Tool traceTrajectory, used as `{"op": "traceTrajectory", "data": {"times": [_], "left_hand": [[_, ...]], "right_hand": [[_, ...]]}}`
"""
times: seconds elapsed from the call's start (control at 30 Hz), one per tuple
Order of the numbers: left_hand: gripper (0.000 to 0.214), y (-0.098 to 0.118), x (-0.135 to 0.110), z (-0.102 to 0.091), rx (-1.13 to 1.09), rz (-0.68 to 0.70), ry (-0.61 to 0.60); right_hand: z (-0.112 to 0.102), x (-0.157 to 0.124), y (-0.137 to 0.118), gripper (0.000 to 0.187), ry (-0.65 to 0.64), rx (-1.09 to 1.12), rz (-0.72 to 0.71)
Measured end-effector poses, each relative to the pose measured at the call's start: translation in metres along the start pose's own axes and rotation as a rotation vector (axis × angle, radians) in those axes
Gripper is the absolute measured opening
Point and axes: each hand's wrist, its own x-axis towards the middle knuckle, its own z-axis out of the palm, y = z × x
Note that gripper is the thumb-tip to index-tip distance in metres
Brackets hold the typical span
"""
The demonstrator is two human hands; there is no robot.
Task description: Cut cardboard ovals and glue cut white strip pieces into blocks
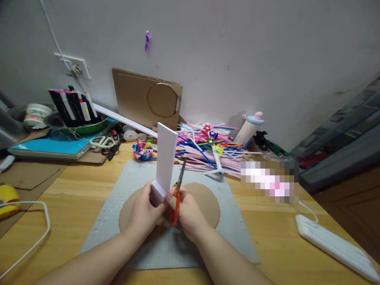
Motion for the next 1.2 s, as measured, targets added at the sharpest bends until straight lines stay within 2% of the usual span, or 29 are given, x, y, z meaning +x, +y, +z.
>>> {"op": "traceTrajectory", "data": {"times": [0.1,0.17,0.3,0.37,0.47,0.83,1.03,1.2], "left_hand": [[0.038,-0.003,0.001,-0.001,0.036,0.017,0.01],[0.042,-0.006,0.001,-0.001,0.061,0.012,0.018],[0.042,-0.007,0.001,-0.002,0.104,-0.015,-0.001],[0.042,-0.007,0.001,-0.002,0.111,-0.017,-0.006],[0.041,-0.007,0.002,-0.002,0.109,0.0,-0.003],[0.04,-0.011,0.002,-0.001,0.126,0.046,-0.011],[0.041,-0.012,0.003,-0.001,0.145,0.033,-0.013],[0.039,-0.01,0.002,-0.002,0.152,0.04,-0.008]], "right_hand": [[-0.018,-0.005,-0.011,0.04,0.126,-0.136,-0.036],[-0.034,-0.016,-0.02,0.043,0.194,-0.325,-0.032],[-0.056,-0.048,-0.037,0.028,0.135,-0.957,0.019],[-0.057,-0.061,-0.042,0.024,0.095,-1.197,0.06],[-0.047,-0.07,-0.046,0.027,0.088,-1.434,0.118],[0.008,-0.049,-0.068,0.034,0.111,-1.745,0.152],[0.017,-0.046,-0.075,0.035,0.102,-1.877,0.159],[0.019,-0.047,-0.07,0.036,0.123,-1.854,0.151]]}}
